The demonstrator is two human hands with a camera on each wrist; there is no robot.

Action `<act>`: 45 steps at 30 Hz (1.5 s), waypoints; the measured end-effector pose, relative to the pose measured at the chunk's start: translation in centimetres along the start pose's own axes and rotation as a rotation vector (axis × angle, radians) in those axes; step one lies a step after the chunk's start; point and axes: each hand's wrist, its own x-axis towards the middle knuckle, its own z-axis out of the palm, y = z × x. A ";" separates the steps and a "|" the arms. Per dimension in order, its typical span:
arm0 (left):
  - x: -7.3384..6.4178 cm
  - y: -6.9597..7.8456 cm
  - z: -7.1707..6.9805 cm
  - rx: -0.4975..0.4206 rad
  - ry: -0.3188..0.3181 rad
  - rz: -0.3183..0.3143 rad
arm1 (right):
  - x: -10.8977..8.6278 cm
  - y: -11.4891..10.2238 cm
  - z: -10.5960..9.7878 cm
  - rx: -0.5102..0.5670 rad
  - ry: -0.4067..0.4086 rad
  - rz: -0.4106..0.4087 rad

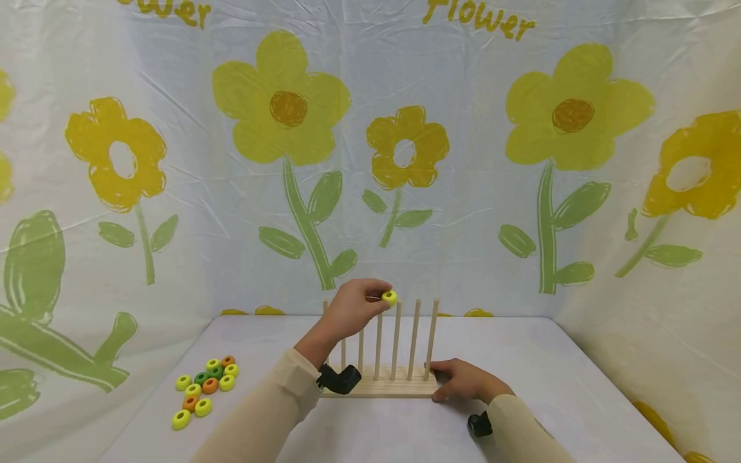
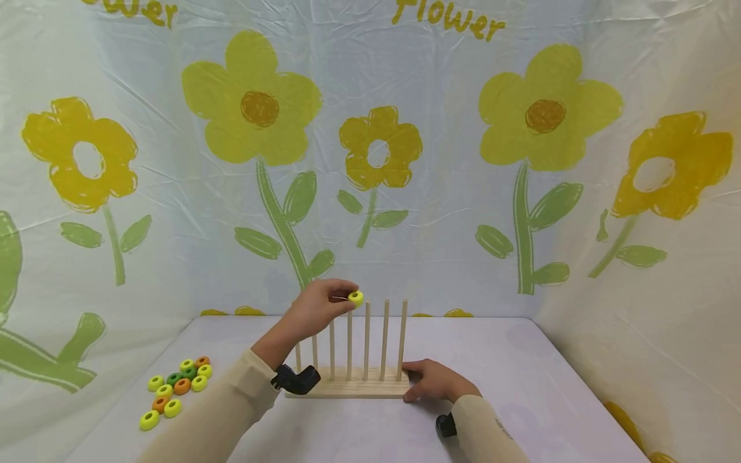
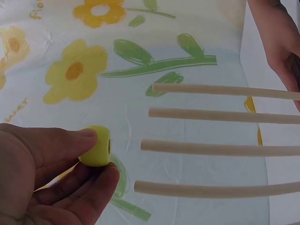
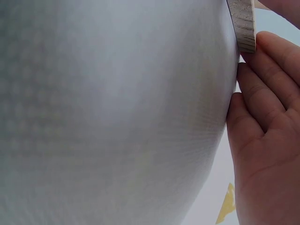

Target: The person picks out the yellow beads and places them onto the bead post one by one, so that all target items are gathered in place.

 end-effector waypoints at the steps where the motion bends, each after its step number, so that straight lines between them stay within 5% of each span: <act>1: 0.1 0.1 0.1 -0.005 0.003 0.001 | 0.0 0.0 0.0 0.001 -0.002 0.003; 27: 4.0 1.5 4.1 -0.017 -0.029 0.034 | 0.2 -0.4 -0.1 0.014 -0.015 0.037; 45: 5.5 2.5 6.3 0.075 -0.043 0.051 | 0.3 0.0 0.0 0.008 -0.020 0.007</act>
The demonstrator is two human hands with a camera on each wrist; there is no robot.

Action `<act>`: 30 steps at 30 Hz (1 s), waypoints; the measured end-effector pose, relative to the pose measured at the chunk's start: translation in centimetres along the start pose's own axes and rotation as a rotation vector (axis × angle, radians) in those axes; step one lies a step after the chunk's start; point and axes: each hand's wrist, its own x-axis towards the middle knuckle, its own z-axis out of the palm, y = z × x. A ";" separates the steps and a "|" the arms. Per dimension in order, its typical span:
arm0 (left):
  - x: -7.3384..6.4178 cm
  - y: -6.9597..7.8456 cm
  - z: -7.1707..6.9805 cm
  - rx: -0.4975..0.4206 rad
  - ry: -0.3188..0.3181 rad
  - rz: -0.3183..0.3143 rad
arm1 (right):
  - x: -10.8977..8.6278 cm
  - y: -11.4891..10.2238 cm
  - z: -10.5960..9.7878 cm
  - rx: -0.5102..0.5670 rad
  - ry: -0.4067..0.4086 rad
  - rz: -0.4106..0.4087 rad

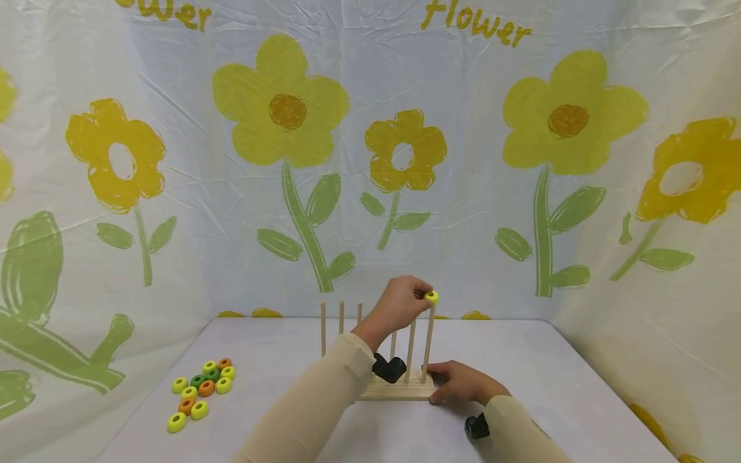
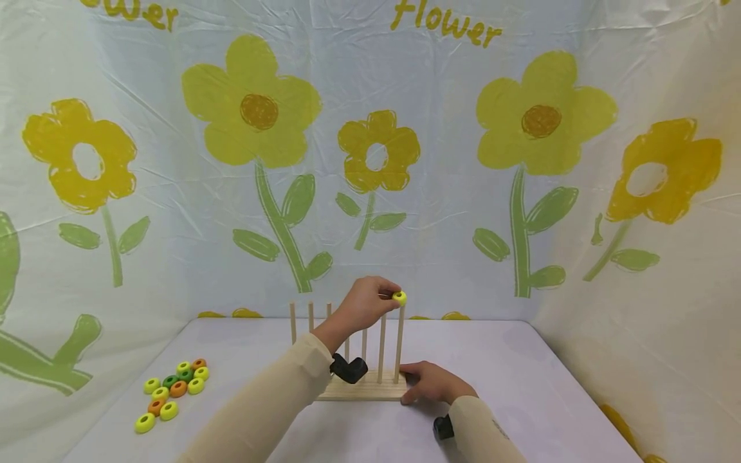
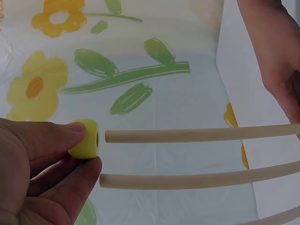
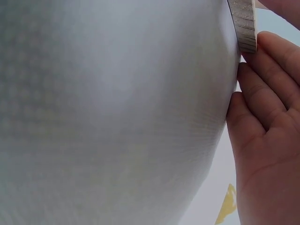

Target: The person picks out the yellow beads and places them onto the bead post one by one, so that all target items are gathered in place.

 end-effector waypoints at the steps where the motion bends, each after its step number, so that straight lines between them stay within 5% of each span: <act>1: 0.1 0.0 0.1 0.008 -0.002 0.003 | 0.0 0.0 0.0 0.001 -0.001 0.002; 30: 1.0 0.4 0.6 0.166 -0.057 0.035 | -0.2 0.3 -0.3 0.011 -0.036 -0.053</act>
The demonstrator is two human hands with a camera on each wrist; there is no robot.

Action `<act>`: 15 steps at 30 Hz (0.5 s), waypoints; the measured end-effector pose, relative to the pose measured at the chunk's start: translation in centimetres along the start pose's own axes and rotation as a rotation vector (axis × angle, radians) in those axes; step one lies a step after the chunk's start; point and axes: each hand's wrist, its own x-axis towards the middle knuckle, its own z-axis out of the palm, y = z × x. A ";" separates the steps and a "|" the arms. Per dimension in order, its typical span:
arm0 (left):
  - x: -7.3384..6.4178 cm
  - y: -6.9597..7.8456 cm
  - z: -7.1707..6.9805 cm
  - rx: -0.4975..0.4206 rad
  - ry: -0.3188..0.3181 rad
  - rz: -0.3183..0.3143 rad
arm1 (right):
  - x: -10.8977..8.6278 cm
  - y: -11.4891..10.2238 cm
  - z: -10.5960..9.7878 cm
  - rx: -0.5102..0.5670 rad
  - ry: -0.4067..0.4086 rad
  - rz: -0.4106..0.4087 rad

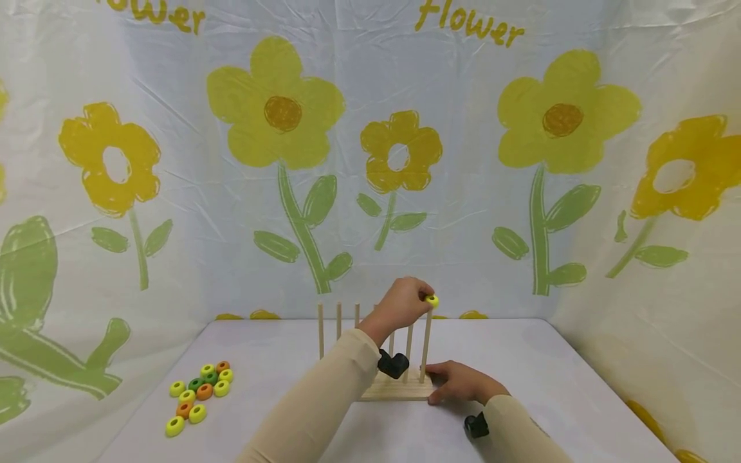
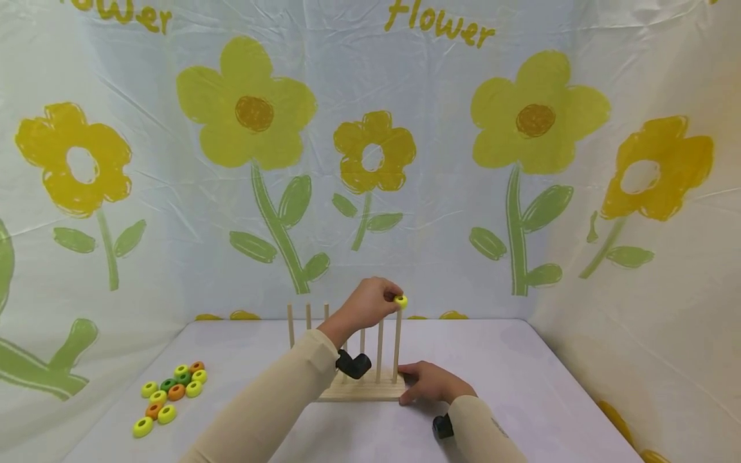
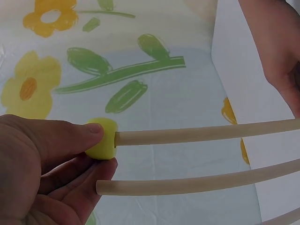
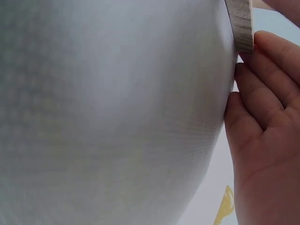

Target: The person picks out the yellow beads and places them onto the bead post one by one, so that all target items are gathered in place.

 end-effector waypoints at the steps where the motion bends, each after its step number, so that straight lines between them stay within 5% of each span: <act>1: 0.0 0.0 0.0 0.011 -0.005 0.005 | 0.0 0.0 0.0 -0.004 -0.002 0.003; 15: -0.7 0.0 -0.5 0.224 -0.102 0.075 | -0.4 -0.6 -0.2 -0.128 0.015 0.015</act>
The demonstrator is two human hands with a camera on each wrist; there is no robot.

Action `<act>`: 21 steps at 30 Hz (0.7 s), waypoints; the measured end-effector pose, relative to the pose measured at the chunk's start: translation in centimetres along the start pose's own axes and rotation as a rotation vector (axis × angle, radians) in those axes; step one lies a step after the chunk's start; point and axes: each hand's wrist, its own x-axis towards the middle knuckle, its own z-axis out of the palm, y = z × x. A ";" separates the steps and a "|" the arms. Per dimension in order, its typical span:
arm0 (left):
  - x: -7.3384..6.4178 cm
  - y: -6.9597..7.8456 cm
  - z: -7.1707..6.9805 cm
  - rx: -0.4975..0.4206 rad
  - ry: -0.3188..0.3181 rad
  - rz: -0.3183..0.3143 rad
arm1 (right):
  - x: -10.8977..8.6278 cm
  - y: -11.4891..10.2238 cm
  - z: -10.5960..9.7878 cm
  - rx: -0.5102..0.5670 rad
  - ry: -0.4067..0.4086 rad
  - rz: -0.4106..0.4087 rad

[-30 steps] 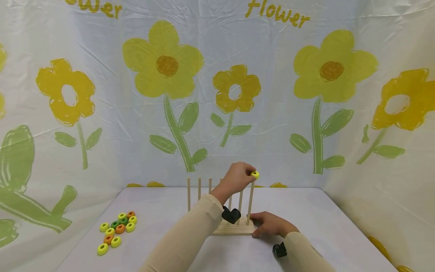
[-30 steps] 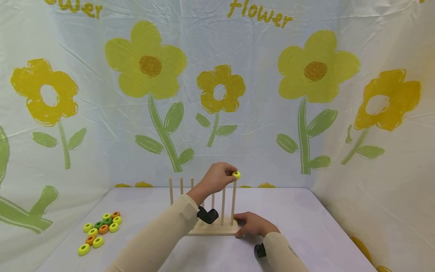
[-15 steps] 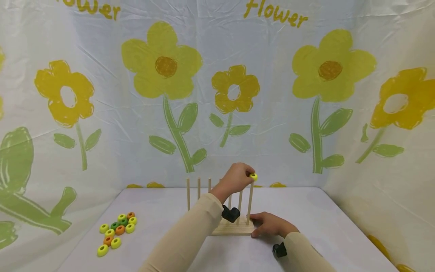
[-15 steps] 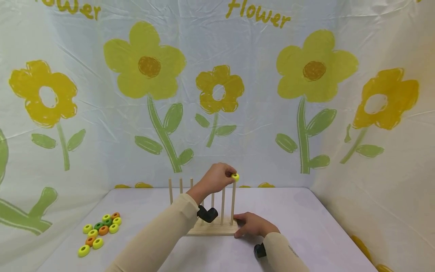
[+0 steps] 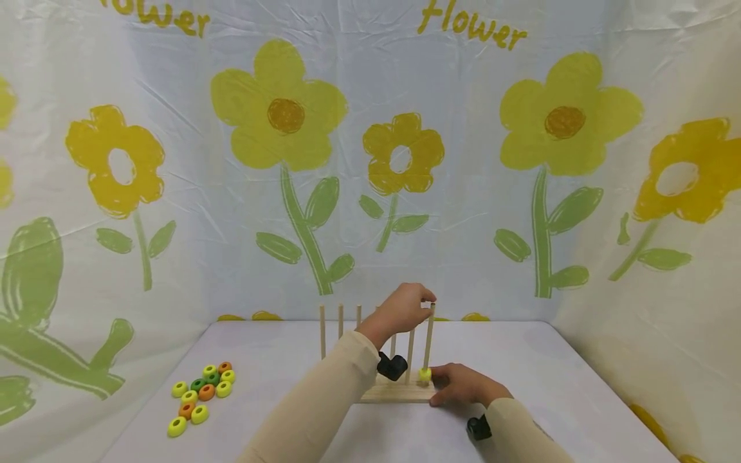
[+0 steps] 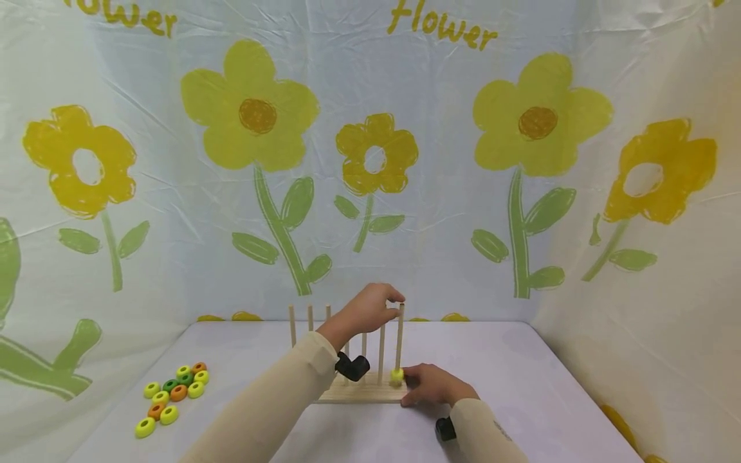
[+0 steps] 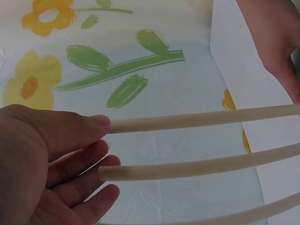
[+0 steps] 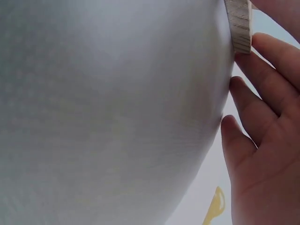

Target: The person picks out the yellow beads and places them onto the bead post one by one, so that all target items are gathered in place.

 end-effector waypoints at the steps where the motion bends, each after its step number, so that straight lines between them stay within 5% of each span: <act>1: -0.2 -0.1 -0.1 -0.005 0.004 0.001 | 0.0 0.0 0.0 -0.006 -0.001 0.004; 21: -7.3 -4.2 -1.8 -0.075 0.173 -0.018 | 0.2 0.1 0.3 -0.016 0.003 0.087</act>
